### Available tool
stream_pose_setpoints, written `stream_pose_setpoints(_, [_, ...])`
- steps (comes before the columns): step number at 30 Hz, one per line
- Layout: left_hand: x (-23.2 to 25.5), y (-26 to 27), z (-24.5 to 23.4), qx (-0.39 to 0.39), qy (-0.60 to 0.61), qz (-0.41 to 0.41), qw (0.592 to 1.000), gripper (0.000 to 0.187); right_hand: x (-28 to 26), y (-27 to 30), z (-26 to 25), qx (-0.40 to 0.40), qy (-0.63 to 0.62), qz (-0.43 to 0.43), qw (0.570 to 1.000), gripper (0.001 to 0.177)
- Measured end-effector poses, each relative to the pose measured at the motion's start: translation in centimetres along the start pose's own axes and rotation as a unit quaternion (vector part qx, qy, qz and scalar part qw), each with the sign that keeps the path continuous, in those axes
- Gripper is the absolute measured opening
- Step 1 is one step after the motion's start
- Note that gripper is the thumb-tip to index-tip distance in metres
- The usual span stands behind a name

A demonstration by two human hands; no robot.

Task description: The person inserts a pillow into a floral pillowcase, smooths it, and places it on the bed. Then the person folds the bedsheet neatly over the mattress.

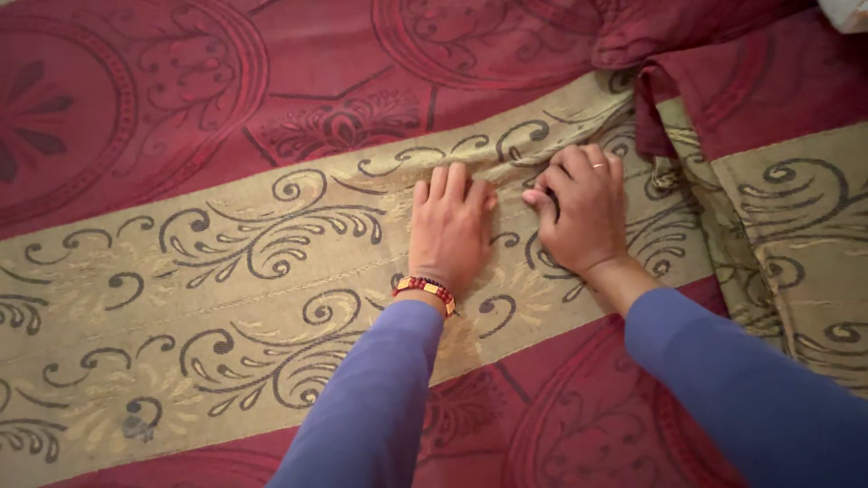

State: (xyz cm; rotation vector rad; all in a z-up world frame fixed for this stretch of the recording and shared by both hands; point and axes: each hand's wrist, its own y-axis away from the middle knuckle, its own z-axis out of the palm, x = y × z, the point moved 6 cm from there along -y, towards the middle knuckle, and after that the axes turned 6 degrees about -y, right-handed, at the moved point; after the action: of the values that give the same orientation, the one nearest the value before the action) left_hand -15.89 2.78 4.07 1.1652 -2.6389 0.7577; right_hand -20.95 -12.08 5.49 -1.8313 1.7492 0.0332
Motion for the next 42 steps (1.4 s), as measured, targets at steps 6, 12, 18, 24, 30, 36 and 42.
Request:
stream_pose_setpoints(6, [-0.1, 0.2, 1.0, -0.023, -0.033, -0.003, 0.999, 0.011, -0.2, -0.1, 0.1, -0.010, 0.017, 0.001, 1.000, 0.015])
stream_pose_setpoints(12, [-0.5, 0.6, 2.4, -0.001, -0.053, 0.005, 0.999, 0.011, 0.0, 0.2, 0.7, -0.013, 0.055, 0.010, 0.998, 0.005])
stream_pose_setpoints(18, [0.2, 0.2, 2.6, 0.014, -0.106, -0.007, 0.994, 0.018, -0.8, 1.7, 1.2, -0.029, 0.077, 0.076, 0.994, 0.004])
stream_pose_setpoints(24, [3.1, 4.2, 0.1, -0.015, -0.034, -0.067, 0.997, 0.013, -1.5, 4.2, -1.6, -0.076, 0.036, 0.043, 0.995, 0.011])
stream_pose_setpoints(30, [4.9, 8.0, -2.9, 0.028, 0.027, -0.003, 0.999, 0.053, -4.4, 9.1, -4.7, 0.001, -0.012, 0.042, 0.999, 0.034])
stream_pose_setpoints(36, [5.3, 8.0, -2.6, 0.029, 0.010, 0.062, 0.998, 0.031, -3.6, 9.4, -4.0, 0.015, -0.004, 0.066, 0.998, 0.017])
stream_pose_setpoints(42, [5.2, 7.6, -1.7, 0.005, -0.008, 0.048, 0.999, 0.013, -3.0, 9.0, -3.0, 0.029, 0.048, 0.060, 0.997, 0.007])
